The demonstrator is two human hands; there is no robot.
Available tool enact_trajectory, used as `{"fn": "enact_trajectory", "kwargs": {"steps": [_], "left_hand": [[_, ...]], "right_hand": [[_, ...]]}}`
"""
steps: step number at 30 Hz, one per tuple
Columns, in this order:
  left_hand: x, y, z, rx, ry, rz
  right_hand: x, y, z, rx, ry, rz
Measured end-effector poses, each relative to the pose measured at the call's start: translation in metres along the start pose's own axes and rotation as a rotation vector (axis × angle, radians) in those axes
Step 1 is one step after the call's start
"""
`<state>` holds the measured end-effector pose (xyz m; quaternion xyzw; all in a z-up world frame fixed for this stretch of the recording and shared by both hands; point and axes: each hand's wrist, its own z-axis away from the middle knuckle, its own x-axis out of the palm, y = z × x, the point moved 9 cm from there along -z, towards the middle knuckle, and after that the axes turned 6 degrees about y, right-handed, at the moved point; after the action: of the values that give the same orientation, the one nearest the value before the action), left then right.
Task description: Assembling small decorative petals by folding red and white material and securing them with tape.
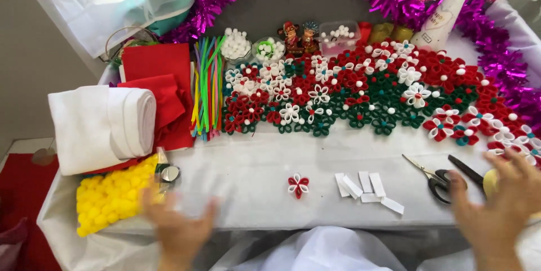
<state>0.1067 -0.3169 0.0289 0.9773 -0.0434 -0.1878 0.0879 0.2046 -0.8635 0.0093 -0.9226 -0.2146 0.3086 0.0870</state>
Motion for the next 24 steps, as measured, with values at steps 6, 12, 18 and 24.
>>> {"fn": "enact_trajectory", "kwargs": {"steps": [6,12,18,24], "left_hand": [[0.052,0.046,0.01,0.164,-0.364,0.279],[0.074,0.046,0.011,0.073,-0.641,0.183],[0.062,0.041,0.016,0.101,-0.507,0.159],[0.08,0.042,0.016,0.054,-0.7,0.26]], "right_hand": [[0.023,-0.01,0.02,-0.111,0.053,0.001],[0.053,-0.035,0.013,-0.292,-0.238,0.219],[0.038,-0.034,0.012,-0.211,-0.143,0.111],[0.05,-0.036,0.008,-0.258,-0.236,0.097]]}}
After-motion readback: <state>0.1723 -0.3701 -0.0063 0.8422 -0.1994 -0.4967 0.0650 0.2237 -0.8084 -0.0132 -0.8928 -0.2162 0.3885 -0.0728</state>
